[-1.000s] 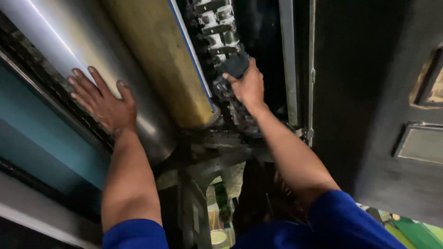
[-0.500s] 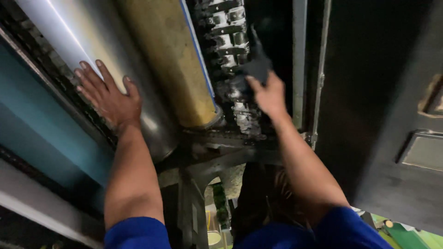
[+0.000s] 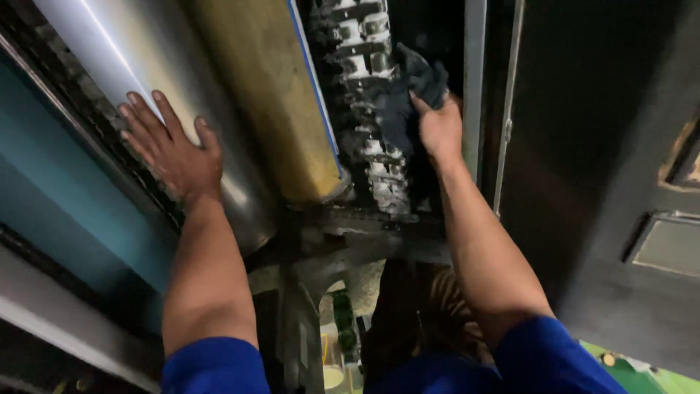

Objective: Cleaning the internal rollers and mechanisms of a large-scale printing press using a cloth.

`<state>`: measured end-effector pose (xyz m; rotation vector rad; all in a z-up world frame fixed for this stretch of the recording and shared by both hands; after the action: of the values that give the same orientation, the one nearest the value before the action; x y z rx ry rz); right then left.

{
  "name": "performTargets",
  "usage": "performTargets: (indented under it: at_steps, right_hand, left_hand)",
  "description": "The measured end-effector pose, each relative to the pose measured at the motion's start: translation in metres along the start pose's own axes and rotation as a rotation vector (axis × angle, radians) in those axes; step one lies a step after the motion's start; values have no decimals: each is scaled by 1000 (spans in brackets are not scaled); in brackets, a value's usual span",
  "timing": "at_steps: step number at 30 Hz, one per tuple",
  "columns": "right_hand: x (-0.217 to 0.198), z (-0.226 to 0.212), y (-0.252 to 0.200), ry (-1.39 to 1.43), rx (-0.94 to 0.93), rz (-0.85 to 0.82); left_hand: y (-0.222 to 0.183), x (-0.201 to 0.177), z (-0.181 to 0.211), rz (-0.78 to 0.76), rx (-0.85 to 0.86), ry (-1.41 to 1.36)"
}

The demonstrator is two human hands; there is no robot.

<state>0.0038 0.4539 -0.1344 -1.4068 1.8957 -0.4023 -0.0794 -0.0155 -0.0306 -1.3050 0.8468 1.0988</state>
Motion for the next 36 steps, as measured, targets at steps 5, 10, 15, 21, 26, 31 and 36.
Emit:
performTargets:
  at_steps: [5,10,15,21,26,31,36]
  right_hand:
    - [40,-86,6,-500,-239,144]
    - [35,-113,37,-821,86,-12]
    - [16,-55,29,-195,-78,-24]
    - [19,-75,-72,-545,-575,193]
    - [-4,-78,-100,-494,-373,-33]
    - [36,-135,-106,-701,-688,-33]
    - [99,-82,-119,-1546,-1076,-287]
  left_hand:
    - [4,-1,8,15,-3,-19]
    - [1,-1,5,32,19,8]
    - [4,-7,11,-10,-35,-28]
    - [-1,-5,8,1,-18,12]
    - [4,-6,9,-20,-41,-3]
    - [1,-2,5,-24,-49,6]
    - [3,2,2,-7,0,11]
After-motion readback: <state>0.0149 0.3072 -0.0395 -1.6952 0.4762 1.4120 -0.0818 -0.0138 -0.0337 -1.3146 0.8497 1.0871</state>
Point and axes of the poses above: each hand's wrist, its own y-axis towards the middle knuckle, its own x-axis out of the palm, z = x × y, the point moved 9 cm from there along y, towards the middle knuckle, and after that the axes turned 14 degrees about -y, right-handed, at the moved point
